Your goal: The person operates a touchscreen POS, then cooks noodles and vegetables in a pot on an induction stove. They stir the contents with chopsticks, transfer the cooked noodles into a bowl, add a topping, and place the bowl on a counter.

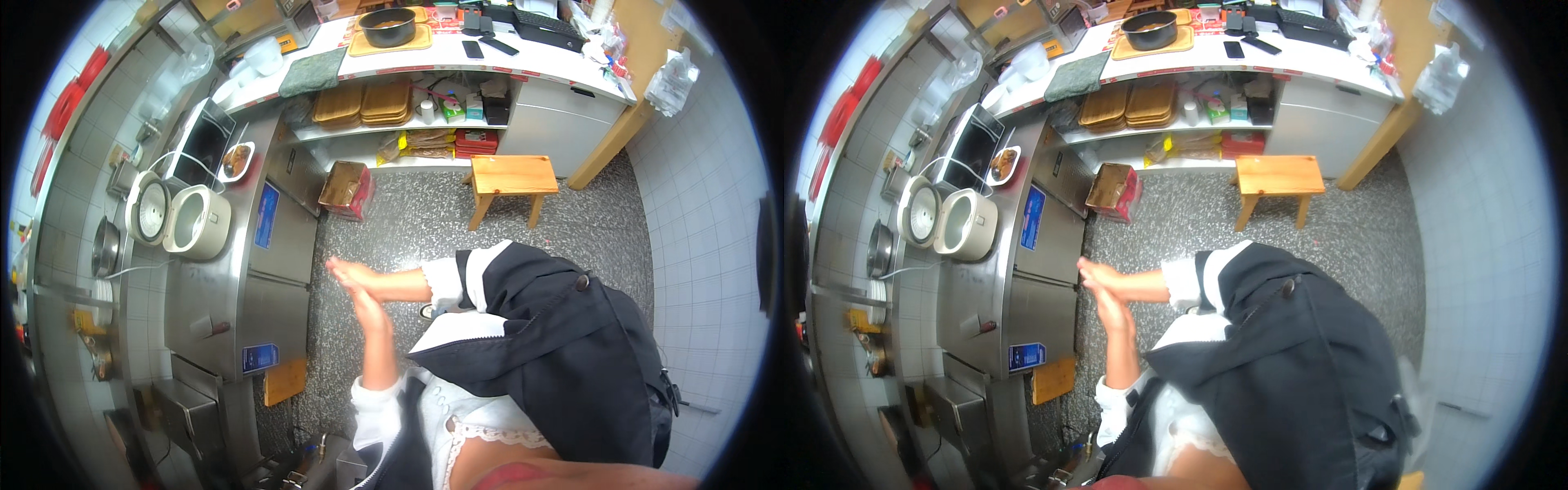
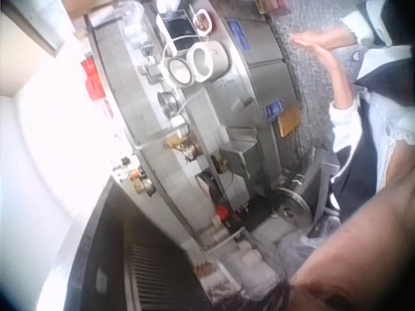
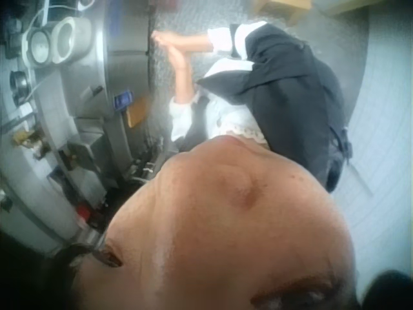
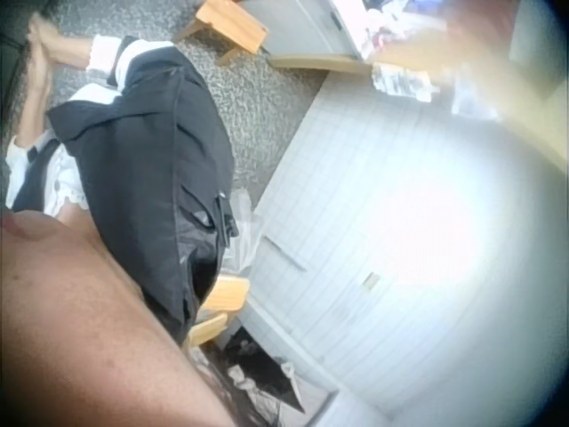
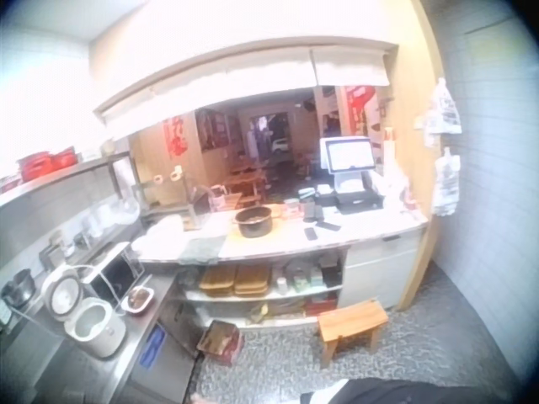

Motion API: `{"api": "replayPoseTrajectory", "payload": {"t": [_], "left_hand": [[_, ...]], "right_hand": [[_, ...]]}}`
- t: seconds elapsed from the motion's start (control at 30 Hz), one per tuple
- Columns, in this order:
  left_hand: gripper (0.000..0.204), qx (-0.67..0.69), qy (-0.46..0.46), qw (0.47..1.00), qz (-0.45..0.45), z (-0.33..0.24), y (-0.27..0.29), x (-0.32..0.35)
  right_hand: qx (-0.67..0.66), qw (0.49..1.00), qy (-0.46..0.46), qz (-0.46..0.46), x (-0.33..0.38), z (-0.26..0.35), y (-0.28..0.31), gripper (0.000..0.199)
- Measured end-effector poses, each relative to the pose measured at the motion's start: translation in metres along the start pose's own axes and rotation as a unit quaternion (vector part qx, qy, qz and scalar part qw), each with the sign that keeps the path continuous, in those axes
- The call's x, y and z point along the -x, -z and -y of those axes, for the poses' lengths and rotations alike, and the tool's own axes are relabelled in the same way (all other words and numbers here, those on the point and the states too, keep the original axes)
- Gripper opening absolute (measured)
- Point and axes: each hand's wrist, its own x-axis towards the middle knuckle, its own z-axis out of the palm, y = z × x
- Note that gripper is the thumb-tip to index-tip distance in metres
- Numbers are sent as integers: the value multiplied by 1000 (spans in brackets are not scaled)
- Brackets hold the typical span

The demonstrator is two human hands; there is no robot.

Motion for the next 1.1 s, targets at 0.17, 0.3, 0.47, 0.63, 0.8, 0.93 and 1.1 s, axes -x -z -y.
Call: {"api": "replayPoseTrajectory", "payload": {"t": [0.17,0.3,0.47,0.63,0.8,0.93,1.1], "left_hand": [[93,168,101,977,-81,5,22,-40],[87,190,67,977,-69,0,13,-53],[78,186,-36,976,109,-27,7,-64],[33,-29,-87,993,-71,-51,39,-58],[14,-196,-231,953,14,-58,36,-8],[21,-166,-161,973,15,-62,30,33],[17,-184,-207,960,-50,-58,42,61]], "right_hand": [[242,955,42,-166,10,-34,-45,71],[146,987,16,-58,6,-12,-34,77],[80,996,30,-32,-50,66,-5,67],[207,964,134,-97,-118,94,-28,45],[177,976,111,-62,-133,86,-68,42],[148,975,135,-94,-121,68,-100,34],[130,978,103,-125,-116,45,-121,32]]}}
